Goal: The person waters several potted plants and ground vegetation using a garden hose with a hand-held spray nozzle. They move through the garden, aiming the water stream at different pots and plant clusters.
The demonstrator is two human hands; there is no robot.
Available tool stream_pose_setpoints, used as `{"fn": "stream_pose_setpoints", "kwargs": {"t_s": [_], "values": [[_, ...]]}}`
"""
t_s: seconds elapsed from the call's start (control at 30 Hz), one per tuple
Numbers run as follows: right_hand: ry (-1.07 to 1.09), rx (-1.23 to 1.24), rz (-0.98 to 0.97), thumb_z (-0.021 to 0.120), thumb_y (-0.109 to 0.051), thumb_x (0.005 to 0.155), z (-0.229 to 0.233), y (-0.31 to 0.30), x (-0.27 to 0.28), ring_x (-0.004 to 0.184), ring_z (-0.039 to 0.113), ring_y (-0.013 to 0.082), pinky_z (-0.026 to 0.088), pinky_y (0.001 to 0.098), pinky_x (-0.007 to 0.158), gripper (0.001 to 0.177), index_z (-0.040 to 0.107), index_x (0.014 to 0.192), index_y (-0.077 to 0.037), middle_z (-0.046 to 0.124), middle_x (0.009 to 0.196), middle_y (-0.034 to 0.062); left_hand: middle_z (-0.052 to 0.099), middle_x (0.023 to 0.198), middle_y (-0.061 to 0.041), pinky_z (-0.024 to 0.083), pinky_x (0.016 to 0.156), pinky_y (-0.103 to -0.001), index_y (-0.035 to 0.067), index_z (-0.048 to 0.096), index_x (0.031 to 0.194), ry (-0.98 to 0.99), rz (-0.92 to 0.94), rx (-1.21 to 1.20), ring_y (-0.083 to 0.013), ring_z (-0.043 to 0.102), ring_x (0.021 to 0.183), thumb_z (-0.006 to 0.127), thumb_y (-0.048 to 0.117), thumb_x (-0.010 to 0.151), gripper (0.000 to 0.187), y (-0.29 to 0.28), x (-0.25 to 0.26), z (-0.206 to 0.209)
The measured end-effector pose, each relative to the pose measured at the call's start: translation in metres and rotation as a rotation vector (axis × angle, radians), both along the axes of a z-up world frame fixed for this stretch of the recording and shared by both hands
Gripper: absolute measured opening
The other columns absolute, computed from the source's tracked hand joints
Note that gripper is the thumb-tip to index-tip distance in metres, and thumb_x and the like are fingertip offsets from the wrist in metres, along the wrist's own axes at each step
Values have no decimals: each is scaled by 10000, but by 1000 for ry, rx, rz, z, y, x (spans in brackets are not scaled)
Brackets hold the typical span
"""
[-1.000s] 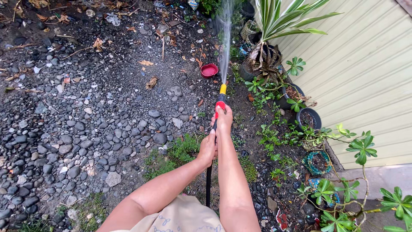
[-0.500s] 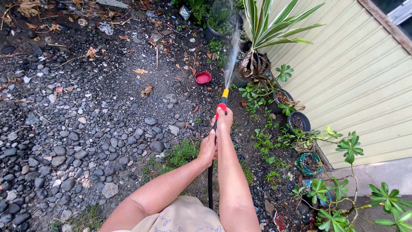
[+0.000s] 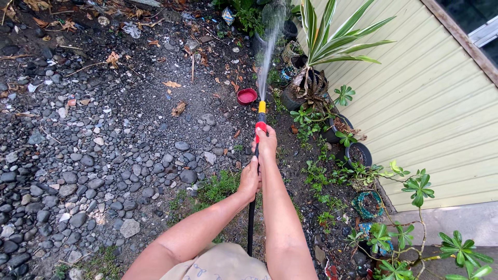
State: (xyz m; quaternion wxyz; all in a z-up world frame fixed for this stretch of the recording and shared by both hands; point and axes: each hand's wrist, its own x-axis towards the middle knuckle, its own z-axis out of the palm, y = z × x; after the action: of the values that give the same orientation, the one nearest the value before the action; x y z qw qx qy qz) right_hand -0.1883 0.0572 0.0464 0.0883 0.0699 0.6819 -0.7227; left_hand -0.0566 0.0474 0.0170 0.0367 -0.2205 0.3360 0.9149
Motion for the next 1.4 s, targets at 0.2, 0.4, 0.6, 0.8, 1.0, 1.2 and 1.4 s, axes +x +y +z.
{"fn": "stream_pose_setpoints", "kwargs": {"t_s": [0.2,0.4,0.6,0.8,1.0,1.2,1.4], "values": [[18,32,-77,682,-185,936,5,-6,-2,429,481,121,360,280,351,394,517,1293,-149,514,664,11,416,580,57,232,375,-276,148,510,838,-12,-4,-9,-75,342,398,397,587,1035,494,-4,-4,5],[76,62,-9,682,-175,938,8,-3,-1,425,477,107,351,275,341,363,549,1273,-133,525,684,4,370,559,61,199,369,-285,142,491,793,-20,-13,-24,-80,308,388,412,584,1039,512,-3,-6,5],[74,28,-168,671,-185,955,-2,3,0,421,482,118,370,281,345,371,505,1283,-135,524,688,19,397,564,58,210,368,-280,135,481,788,-34,-52,-45,-78,330,391,410,590,1044,527,-4,-3,3],[21,65,-151,668,-194,944,-9,13,1,434,487,110,375,274,359,388,517,1301,-175,530,678,13,404,568,59,217,368,-277,151,497,810,-50,-74,-53,-75,335,392,410,587,1028,496,2,0,1],[14,83,-110,676,-199,948,-17,10,0,447,494,116,378,281,360,379,555,1297,-112,539,693,21,401,568,62,236,369,-281,131,481,807,-73,-66,-60,-79,343,391,398,607,1046,539,5,-2,-12],[-17,185,-45,680,-213,935,-14,-2,3,442,498,117,379,287,355,389,544,1294,-151,544,698,10,362,546,71,203,366,-285,157,486,804,-69,-35,12,-78,297,378,403,612,1027,513,3,1,-16],[0,190,14,691,-203,934,-25,-9,7,446,509,110,375,280,359,407,561,1315,-142,561,701,27,362,544,73,202,357,-282,152,490,804,-94,2,-11,-75,298,375,401,629,1025,534,1,5,-24]]}}
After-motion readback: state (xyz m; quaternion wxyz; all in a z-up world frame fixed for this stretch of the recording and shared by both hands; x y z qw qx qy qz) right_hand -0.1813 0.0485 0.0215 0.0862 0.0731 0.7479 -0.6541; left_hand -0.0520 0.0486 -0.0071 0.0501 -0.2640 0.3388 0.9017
